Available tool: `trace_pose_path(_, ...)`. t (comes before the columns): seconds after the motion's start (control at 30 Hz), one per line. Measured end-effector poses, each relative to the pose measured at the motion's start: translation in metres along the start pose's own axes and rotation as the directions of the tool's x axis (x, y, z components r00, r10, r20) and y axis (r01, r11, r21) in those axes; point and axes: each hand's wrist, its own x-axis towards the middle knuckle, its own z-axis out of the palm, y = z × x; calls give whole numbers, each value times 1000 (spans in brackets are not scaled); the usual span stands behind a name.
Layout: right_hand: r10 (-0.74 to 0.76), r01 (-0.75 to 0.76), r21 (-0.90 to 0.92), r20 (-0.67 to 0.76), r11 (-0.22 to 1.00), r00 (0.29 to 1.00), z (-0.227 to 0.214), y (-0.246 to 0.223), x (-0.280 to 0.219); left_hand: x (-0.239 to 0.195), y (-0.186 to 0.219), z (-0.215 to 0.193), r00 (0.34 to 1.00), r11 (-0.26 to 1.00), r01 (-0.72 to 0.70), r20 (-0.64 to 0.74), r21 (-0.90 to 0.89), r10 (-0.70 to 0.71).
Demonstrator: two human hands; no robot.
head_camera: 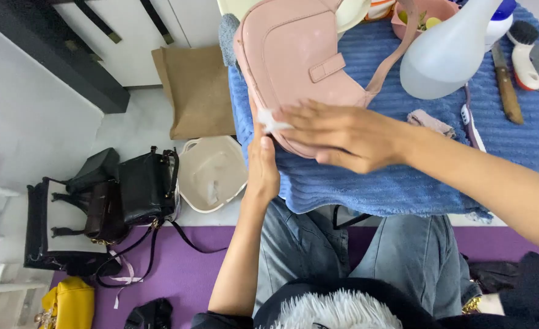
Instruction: Applying a second round of leather cream to a pink handbag to condition and polish it.
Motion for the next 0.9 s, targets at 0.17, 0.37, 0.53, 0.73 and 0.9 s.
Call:
trace_pose_path(0.17, 68, -68, -72, 3, 995, 998, 1, -25, -29, 4, 20, 4, 1000, 999, -6, 17, 54, 5)
trace_pose_path(0.37, 307, -370, -388, -216, 844, 927, 14, -12, -59, 5, 30, 4, 1000, 999, 12, 24, 47, -13)
trace_pose_path(0.53, 510, -560, -275, -235, 782, 828, 13, -21, -25, 5, 30, 4, 999, 999, 17, 31, 29, -18)
trace_pose_path(0.73, 322, -339, -76, -174, 938, 931, 31, -43, -13, 4, 22, 3, 999, 999, 10, 37, 35, -11)
trace_pose_path(0.9, 265, -294, -310, -133, 904, 955, 30, -40, -50, 4, 20, 3, 999, 998, -13, 40, 55, 10)
